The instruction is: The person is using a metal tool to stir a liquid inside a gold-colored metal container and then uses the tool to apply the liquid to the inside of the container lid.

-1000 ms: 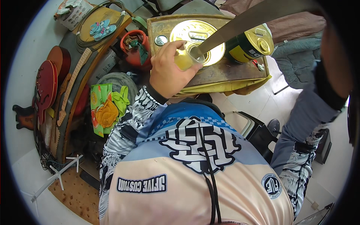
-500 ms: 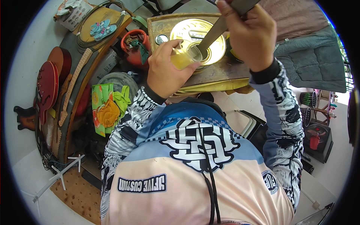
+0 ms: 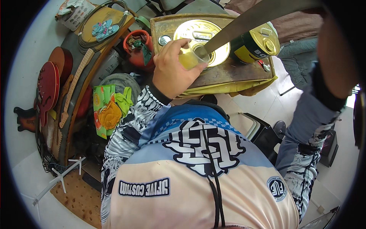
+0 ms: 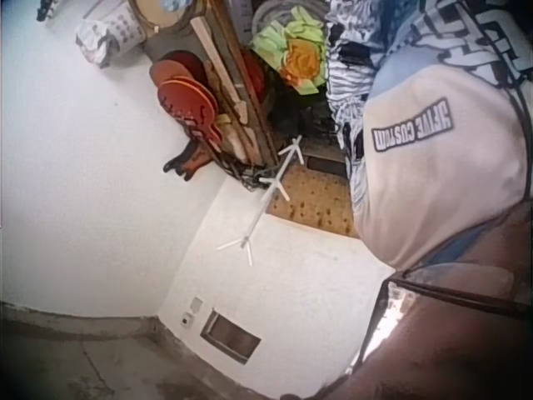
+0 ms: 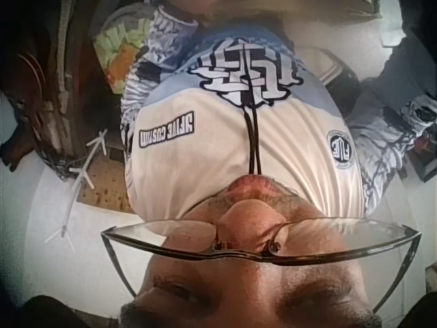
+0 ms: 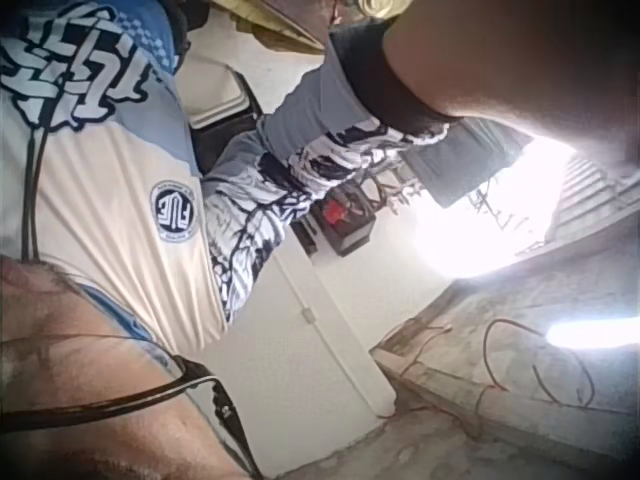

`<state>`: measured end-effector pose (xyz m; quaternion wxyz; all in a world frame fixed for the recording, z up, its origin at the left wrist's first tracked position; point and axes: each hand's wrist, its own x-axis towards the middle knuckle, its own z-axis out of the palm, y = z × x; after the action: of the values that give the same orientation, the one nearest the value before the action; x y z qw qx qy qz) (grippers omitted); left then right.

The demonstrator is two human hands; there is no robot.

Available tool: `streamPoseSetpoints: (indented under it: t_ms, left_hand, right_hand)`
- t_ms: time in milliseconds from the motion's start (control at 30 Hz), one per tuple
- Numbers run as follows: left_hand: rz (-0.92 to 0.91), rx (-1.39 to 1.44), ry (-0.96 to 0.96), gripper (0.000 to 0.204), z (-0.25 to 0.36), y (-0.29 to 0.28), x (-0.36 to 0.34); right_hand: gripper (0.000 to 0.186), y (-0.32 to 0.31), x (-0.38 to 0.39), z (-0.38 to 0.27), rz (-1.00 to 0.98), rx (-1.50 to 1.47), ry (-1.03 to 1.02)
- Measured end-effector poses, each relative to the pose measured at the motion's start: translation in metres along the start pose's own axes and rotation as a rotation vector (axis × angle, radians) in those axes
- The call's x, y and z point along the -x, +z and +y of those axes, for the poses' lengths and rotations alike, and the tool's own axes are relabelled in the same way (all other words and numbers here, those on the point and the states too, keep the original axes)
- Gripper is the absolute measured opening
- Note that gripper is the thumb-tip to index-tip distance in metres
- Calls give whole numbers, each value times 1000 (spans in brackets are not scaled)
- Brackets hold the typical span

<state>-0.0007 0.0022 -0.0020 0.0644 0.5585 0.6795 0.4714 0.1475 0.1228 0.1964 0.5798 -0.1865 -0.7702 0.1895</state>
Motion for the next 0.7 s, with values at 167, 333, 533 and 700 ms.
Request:
streamPoseSetpoints:
  t_ms: [167, 333, 533, 700]
  left_hand:
    - [20, -4, 15, 61, -3, 1, 1]
    - [-17, 22, -7, 61, 3, 0, -3]
    - [8, 1, -3, 62, -4, -4, 5]
    - [1, -4, -14, 62, -4, -2, 5]
  right_hand:
    - [6, 24, 39, 8, -154, 42, 103]
    - [6, 33, 77, 42, -204, 91, 174]
    - [7, 15, 40, 35, -116, 113, 227]
    - [8, -7, 3, 18, 19, 37, 35]
